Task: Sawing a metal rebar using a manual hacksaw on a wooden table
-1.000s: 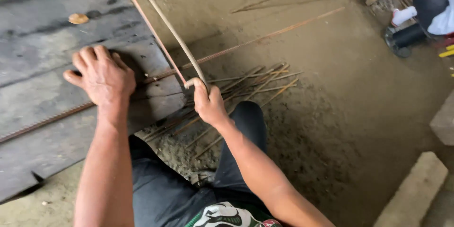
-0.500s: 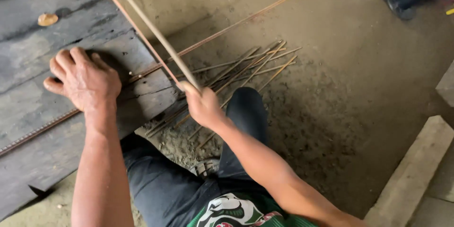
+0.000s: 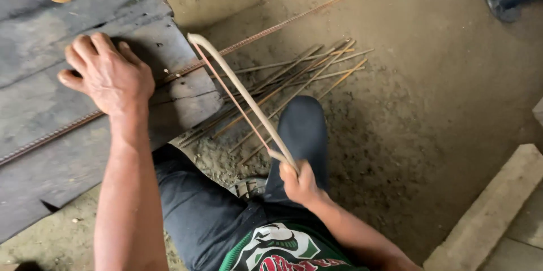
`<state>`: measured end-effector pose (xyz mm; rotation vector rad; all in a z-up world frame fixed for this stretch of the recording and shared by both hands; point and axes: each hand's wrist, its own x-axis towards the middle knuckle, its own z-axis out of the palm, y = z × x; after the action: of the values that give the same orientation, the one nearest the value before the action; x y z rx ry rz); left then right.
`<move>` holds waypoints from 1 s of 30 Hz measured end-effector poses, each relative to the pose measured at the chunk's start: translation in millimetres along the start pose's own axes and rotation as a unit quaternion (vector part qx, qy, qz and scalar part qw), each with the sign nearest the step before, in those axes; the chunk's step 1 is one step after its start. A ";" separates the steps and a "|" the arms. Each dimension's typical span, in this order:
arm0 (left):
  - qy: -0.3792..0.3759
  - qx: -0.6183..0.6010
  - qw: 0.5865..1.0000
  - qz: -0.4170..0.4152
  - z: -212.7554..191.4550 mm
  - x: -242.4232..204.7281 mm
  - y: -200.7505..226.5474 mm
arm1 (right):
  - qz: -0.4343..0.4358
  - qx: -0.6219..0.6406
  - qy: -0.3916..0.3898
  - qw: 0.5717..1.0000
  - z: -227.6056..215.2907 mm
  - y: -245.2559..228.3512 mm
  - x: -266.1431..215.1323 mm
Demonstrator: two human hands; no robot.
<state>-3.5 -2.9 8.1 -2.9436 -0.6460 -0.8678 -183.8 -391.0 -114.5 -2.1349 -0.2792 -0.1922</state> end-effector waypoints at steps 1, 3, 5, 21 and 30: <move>0.000 -0.016 1.000 0.004 -0.3 0.3 1.0 | 0.093 0.067 -0.077 0.990 4.7 -29.2 38.8; 0.006 -0.037 0.999 0.013 -0.3 0.0 3.0 | 0.179 0.133 -0.144 0.964 14.7 -87.7 110.8; -0.011 -0.041 0.999 0.000 0.3 -1.1 0.6 | 0.255 0.227 -0.189 0.921 27.5 -146.7 177.9; 0.017 0.010 1.000 0.001 5.5 -1.2 -1.1 | 0.058 0.150 -0.058 0.985 12.9 -44.9 44.8; 0.016 0.018 1.000 0.004 7.6 -2.8 -1.3 | 0.083 0.175 -0.129 0.973 42.0 -136.2 198.9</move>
<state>-2.1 -1.9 0.1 -2.8929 -0.6400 -0.8920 -28.3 -258.7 20.4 -1.8183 -0.2618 0.2207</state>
